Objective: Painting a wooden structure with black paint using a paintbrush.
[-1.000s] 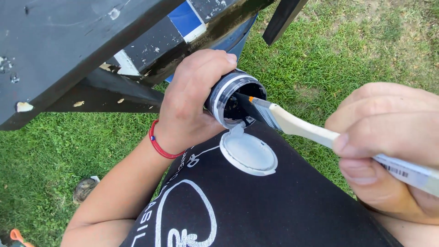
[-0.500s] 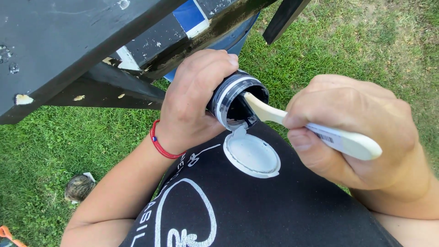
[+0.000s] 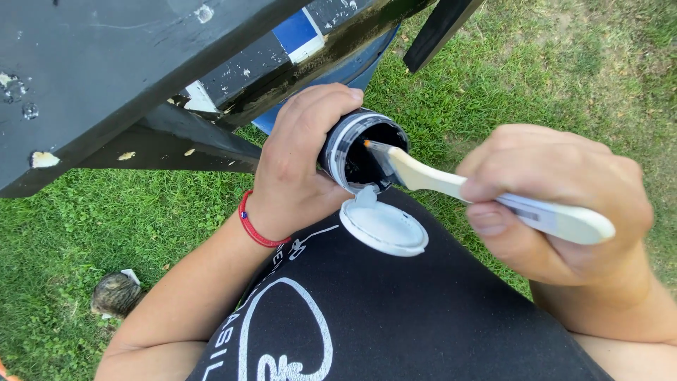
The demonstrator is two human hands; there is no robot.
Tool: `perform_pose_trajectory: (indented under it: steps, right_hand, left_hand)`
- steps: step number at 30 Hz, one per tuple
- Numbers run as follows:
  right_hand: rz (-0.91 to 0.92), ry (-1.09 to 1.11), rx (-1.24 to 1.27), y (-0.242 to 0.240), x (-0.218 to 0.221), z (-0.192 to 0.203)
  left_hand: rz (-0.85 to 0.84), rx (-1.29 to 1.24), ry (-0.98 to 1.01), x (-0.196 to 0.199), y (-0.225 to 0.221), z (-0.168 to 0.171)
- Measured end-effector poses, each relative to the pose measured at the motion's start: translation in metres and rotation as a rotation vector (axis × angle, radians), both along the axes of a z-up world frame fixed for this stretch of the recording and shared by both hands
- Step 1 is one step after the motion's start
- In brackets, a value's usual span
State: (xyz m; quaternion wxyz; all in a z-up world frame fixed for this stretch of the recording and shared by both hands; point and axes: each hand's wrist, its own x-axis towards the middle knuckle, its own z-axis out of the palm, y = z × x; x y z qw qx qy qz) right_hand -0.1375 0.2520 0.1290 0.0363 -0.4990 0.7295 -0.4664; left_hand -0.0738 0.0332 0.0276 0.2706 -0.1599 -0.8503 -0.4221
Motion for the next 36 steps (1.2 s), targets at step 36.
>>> perform_pose_trajectory:
  steps: [36]
  right_hand:
    - [-0.684, -0.299, -0.141, 0.032, -0.107, -0.271]
  left_hand:
    - [0.387, 0.143, -0.492, 0.034, 0.013, -0.012]
